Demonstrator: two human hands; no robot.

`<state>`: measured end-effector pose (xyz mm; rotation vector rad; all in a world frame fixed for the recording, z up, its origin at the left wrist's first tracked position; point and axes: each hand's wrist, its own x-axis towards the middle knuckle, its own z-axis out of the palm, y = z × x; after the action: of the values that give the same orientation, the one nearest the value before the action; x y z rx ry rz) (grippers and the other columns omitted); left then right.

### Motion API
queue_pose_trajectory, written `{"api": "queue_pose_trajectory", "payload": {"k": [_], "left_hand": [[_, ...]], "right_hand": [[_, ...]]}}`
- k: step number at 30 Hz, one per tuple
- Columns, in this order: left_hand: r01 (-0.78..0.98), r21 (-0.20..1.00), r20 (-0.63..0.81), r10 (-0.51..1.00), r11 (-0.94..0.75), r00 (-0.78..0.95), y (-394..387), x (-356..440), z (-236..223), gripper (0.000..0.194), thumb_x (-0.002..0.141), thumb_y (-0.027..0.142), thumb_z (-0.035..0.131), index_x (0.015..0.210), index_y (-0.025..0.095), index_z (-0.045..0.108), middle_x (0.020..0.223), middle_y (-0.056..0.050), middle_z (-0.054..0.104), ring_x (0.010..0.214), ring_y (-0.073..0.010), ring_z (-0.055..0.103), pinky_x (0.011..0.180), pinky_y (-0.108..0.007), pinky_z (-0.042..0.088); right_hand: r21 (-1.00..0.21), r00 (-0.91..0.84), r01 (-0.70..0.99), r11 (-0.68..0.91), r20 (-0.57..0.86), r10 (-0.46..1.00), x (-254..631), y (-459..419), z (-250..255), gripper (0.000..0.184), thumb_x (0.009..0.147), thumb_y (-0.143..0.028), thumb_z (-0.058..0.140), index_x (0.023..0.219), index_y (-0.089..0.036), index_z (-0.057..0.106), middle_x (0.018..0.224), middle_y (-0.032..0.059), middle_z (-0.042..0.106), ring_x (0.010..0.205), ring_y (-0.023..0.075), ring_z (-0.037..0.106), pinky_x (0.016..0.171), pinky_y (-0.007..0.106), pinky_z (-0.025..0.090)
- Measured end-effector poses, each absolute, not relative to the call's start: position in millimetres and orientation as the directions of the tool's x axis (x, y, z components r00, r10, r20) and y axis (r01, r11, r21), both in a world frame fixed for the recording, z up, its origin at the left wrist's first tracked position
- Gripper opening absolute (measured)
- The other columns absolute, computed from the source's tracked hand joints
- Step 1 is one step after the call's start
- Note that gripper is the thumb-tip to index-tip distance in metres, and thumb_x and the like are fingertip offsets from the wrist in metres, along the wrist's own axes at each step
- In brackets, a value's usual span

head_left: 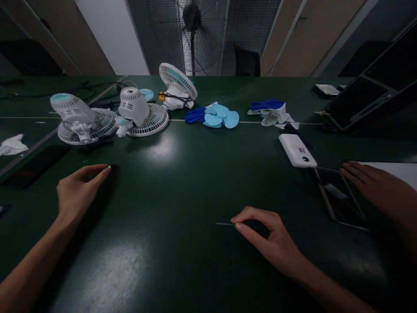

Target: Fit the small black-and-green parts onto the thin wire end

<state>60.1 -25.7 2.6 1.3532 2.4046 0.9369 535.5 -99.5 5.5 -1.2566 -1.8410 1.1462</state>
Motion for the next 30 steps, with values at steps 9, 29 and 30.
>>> {"api": "queue_pose_trajectory", "payload": {"k": [9,29,30], "left_hand": [[0.748,0.562,0.092,0.872,0.352,-0.480,-27.2,61.2,8.5,0.050,0.080,0.054,0.073,0.121,0.025,0.077,0.111,-0.004,0.079,0.095,-0.0256,0.070,0.082,-0.031,0.049],[0.647,0.665,0.007,0.863,0.374,-0.506,-25.1,50.7,-0.1,0.059,0.077,0.057,0.078,0.126,0.024,0.076,0.119,-0.007,0.079,0.106,-0.0287,0.072,0.087,-0.032,0.054],[0.648,0.665,0.009,0.864,0.371,-0.504,-24.8,51.4,-0.2,0.060,0.077,0.057,0.077,0.126,0.023,0.076,0.118,-0.007,0.079,0.104,-0.0283,0.073,0.084,-0.031,0.054]], "right_hand": [[-0.899,-0.361,0.402,0.173,0.018,0.932,537.3,-99.5,2.0,0.012,0.100,-0.029,0.067,0.101,-0.025,0.078,0.093,0.0027,0.079,0.087,0.0216,0.075,0.079,0.034,0.056],[-0.890,-0.371,0.415,0.190,0.025,0.928,536.9,-99.6,2.9,0.013,0.100,-0.029,0.067,0.101,-0.025,0.079,0.092,0.0035,0.080,0.087,0.0221,0.076,0.078,0.034,0.057],[-0.891,-0.370,0.413,0.190,0.027,0.929,536.5,-99.5,3.4,0.013,0.100,-0.029,0.067,0.101,-0.025,0.079,0.092,0.0034,0.080,0.087,0.0220,0.076,0.078,0.034,0.057]]}}
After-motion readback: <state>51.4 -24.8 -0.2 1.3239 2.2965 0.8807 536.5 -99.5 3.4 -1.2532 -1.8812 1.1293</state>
